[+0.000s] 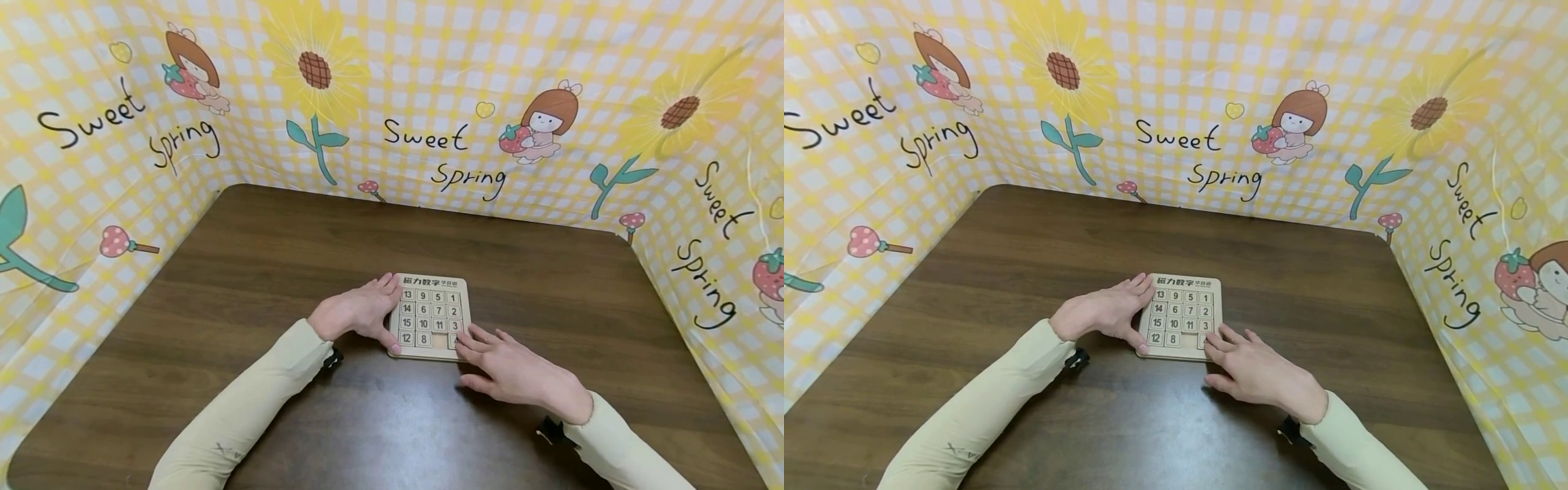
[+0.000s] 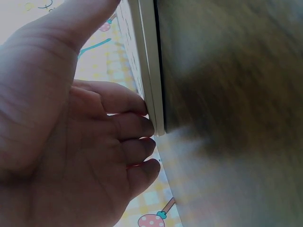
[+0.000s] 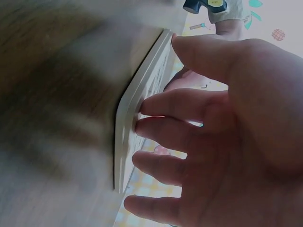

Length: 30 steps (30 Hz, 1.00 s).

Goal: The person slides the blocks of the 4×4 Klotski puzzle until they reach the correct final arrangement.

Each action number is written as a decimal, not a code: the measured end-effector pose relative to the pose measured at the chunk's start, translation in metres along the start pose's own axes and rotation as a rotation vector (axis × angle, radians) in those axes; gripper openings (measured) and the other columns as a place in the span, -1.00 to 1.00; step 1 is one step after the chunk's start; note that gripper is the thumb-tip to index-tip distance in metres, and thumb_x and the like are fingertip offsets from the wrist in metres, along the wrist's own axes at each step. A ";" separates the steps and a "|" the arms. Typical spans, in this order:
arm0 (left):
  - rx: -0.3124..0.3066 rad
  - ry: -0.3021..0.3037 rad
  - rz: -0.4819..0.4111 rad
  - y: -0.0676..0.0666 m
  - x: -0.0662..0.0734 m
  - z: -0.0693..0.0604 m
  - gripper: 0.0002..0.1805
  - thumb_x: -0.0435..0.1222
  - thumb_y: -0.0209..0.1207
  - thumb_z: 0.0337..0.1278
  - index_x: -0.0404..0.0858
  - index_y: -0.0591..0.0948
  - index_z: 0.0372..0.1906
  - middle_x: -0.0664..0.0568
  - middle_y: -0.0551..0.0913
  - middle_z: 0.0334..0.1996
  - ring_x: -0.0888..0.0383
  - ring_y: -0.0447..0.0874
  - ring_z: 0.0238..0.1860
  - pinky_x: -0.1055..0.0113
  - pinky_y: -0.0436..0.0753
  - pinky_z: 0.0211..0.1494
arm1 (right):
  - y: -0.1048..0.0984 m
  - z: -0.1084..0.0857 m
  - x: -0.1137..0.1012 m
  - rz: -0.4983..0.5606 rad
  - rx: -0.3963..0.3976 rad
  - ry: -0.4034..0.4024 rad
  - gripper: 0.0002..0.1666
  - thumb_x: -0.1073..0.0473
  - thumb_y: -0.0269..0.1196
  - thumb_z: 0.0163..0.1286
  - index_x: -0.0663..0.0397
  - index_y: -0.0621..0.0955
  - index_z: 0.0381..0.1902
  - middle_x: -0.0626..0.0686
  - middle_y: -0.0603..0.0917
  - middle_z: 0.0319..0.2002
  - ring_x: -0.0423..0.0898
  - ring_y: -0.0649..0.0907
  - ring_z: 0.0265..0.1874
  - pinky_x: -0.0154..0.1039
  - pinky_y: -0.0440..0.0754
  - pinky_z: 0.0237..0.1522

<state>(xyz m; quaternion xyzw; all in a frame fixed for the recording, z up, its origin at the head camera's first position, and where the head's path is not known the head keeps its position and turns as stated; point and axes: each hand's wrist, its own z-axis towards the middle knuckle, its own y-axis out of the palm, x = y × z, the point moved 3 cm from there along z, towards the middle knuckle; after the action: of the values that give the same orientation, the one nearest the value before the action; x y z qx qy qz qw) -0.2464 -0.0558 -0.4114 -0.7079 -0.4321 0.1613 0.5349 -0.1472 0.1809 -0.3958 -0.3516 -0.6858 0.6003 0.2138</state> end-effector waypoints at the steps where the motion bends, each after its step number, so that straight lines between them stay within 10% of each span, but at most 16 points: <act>1: 0.001 0.003 0.001 0.000 0.000 0.000 0.37 0.31 0.36 -0.18 -0.38 -0.07 0.55 -0.24 -0.24 0.58 -0.09 -0.33 0.61 0.11 -0.14 0.65 | 0.000 0.000 0.000 -0.002 0.003 -0.004 -0.29 -0.19 0.11 0.45 0.15 0.44 0.37 0.20 0.38 0.42 0.20 0.26 0.48 0.39 0.27 0.34; 30: 0.002 -0.022 -0.006 0.000 0.001 0.000 0.39 0.35 0.34 -0.21 -0.35 -0.06 0.56 -0.16 -0.24 0.59 -0.04 -0.33 0.61 0.13 -0.12 0.65 | 0.000 0.035 -0.034 -0.073 -0.028 -0.101 -0.28 -0.18 0.09 0.47 0.10 0.37 0.43 0.14 0.31 0.48 0.13 0.24 0.50 0.32 0.24 0.40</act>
<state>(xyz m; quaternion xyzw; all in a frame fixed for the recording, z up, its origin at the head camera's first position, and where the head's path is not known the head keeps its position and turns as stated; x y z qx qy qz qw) -0.2459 -0.0554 -0.4107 -0.7044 -0.4398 0.1679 0.5312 -0.1496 0.1327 -0.3976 -0.2987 -0.7164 0.5993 0.1959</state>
